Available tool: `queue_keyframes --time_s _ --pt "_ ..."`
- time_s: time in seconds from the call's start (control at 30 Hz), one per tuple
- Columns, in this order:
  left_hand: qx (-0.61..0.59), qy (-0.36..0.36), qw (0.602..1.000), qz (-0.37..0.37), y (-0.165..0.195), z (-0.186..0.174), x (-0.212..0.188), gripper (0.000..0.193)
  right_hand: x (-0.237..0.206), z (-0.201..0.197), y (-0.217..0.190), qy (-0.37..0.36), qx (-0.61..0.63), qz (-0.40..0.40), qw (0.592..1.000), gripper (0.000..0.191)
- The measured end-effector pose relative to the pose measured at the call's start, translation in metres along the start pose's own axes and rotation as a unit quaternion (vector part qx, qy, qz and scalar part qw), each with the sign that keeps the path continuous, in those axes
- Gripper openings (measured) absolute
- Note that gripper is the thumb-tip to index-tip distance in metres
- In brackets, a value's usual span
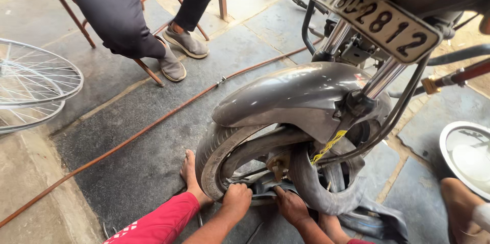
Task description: The person sits on the ground beside a motorcycle with its front wheel raised and works the tire bead off the rim by hand. They pull the inner tube out from inside the tire and continue working the tube and tire around the rim to fully extract the tube.
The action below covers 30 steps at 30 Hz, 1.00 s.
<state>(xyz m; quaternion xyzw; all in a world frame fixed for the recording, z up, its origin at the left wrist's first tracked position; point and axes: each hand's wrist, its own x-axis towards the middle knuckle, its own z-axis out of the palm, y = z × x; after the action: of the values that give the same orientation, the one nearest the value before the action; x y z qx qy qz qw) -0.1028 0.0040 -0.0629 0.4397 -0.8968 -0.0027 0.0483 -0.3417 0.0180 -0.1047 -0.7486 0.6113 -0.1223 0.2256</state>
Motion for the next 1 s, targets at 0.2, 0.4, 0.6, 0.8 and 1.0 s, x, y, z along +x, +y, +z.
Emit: queue_keyframes --time_s 0.2,0.4,0.6,0.8,1.0 --pt "-0.022 -0.074 0.994 -0.076 -0.006 -0.003 0.011 0.019 0.014 -0.017 -0.018 0.105 -0.015 -0.113 0.988 0.038" --pt "0.04 -0.283 0.955 -0.077 0.0 -0.003 0.014 0.018 0.026 -0.046 -0.045 -0.26 -0.058 0.053 0.962 0.068" --pt "0.033 -0.268 0.956 -0.111 0.008 0.004 0.017 0.02 0.036 -0.031 -0.055 -0.337 -0.216 0.013 0.916 0.071" --pt "0.01 -0.13 0.987 -0.092 0.003 0.023 0.02 0.016 0.033 -0.018 -0.052 -0.31 -0.197 0.049 0.929 0.046" --pt "0.075 0.213 0.969 0.096 -0.015 0.023 0.02 0.016 -0.02 -0.038 -0.035 -0.054 0.175 0.109 0.977 0.043"
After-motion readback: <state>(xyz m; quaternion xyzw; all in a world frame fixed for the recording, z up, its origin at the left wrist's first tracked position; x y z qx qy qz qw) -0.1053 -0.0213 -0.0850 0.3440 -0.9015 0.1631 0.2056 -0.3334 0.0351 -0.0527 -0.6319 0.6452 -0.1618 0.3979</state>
